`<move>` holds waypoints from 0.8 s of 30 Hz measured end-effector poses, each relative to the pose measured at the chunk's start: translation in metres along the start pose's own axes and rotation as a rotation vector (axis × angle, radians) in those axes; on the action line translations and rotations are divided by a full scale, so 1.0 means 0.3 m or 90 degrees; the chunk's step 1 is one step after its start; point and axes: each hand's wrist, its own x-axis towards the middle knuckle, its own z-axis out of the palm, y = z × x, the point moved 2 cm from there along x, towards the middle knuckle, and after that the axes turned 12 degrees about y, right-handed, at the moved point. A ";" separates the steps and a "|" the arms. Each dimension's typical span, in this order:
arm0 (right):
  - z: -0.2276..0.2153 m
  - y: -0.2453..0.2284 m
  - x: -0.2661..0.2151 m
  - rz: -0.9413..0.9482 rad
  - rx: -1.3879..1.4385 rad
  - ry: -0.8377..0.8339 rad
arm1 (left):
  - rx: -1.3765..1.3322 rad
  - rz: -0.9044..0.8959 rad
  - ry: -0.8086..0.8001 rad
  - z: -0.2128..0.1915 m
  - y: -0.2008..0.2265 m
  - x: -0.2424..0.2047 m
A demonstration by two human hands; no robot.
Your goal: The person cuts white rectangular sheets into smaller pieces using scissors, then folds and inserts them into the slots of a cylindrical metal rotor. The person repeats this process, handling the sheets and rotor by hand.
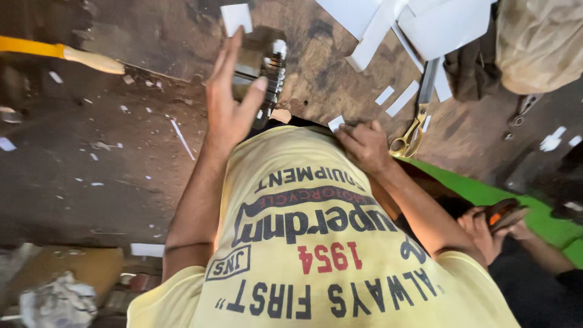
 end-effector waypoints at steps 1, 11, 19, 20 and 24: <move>-0.006 0.006 0.015 0.055 0.042 0.044 | -0.025 -0.001 0.008 -0.012 -0.010 -0.001; 0.093 -0.125 0.416 0.258 0.396 0.203 | -0.283 -0.162 0.044 -0.019 0.043 -0.008; 0.146 -0.168 0.482 0.295 0.468 0.244 | -0.120 -0.043 0.060 -0.010 0.038 -0.018; 0.155 -0.167 0.480 0.314 0.488 0.244 | -0.099 -0.026 0.059 -0.007 0.038 -0.018; 0.179 -0.126 0.463 0.363 0.547 0.215 | -0.073 -0.004 0.042 -0.007 0.046 -0.023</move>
